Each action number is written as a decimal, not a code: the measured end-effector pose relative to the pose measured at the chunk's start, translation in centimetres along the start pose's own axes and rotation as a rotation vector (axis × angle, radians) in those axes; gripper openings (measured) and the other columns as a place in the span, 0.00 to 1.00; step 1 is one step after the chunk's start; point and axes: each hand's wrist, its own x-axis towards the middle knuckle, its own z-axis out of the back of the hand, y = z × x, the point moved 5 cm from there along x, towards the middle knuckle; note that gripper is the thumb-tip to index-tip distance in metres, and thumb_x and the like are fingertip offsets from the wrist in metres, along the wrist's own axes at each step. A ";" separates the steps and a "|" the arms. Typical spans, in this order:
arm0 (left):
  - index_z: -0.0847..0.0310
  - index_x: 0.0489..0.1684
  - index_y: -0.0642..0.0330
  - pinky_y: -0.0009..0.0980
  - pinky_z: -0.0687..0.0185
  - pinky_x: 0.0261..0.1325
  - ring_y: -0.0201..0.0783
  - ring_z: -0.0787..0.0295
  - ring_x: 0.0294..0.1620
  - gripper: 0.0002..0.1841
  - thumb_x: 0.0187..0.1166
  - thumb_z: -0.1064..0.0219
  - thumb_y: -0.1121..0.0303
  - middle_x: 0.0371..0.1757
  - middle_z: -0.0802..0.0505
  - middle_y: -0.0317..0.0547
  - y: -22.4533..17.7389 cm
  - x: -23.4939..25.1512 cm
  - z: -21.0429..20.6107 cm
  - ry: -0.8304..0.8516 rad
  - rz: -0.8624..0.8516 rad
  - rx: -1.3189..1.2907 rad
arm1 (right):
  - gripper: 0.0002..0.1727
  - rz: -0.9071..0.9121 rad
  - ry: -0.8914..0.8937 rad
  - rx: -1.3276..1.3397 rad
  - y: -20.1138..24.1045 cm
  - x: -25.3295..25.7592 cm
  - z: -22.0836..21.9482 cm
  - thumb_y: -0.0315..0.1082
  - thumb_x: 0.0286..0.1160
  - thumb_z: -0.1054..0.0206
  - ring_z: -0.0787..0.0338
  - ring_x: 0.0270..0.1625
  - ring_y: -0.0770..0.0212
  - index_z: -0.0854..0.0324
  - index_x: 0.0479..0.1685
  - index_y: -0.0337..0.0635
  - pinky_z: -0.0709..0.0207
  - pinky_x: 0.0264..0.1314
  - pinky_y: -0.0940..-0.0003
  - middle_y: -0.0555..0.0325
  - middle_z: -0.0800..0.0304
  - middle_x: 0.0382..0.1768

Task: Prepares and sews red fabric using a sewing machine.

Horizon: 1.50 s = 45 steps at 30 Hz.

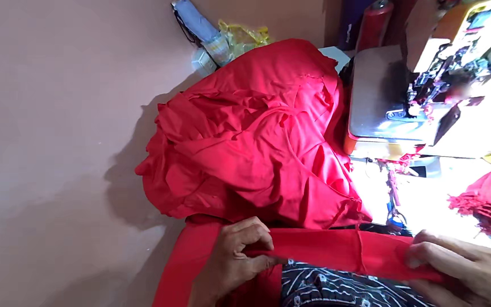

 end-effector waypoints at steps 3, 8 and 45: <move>0.17 0.26 0.58 0.13 0.17 0.44 0.17 0.12 0.39 0.14 0.76 0.24 0.60 0.31 0.09 0.32 1.2 -0.2 -0.5 -0.230 0.041 -0.086 | 0.15 -0.026 -0.167 0.089 -0.7 -0.4 -0.8 0.41 0.83 0.35 0.21 0.29 0.61 0.21 0.36 0.36 0.32 0.31 0.73 0.46 0.19 0.25; 0.16 0.23 0.54 0.11 0.20 0.37 0.14 0.15 0.33 0.10 0.74 0.25 0.65 0.30 0.08 0.26 2.2 -0.7 -1.5 -0.374 0.163 -0.188 | 0.16 -0.125 -0.464 0.112 -2.2 -0.5 -3.3 0.42 0.84 0.38 0.27 0.24 0.82 0.22 0.34 0.38 0.37 0.29 0.90 0.58 0.21 0.21; 0.08 0.43 0.65 0.56 0.18 0.54 0.55 0.09 0.53 0.11 0.80 0.30 0.66 0.52 0.07 0.56 4.8 21.2 0.3 -0.027 0.164 0.638 | 0.20 -0.427 -0.750 0.221 -8.9 10.5 -9.3 0.41 0.86 0.41 0.11 0.46 0.60 0.13 0.49 0.30 0.16 0.48 0.67 0.39 0.15 0.60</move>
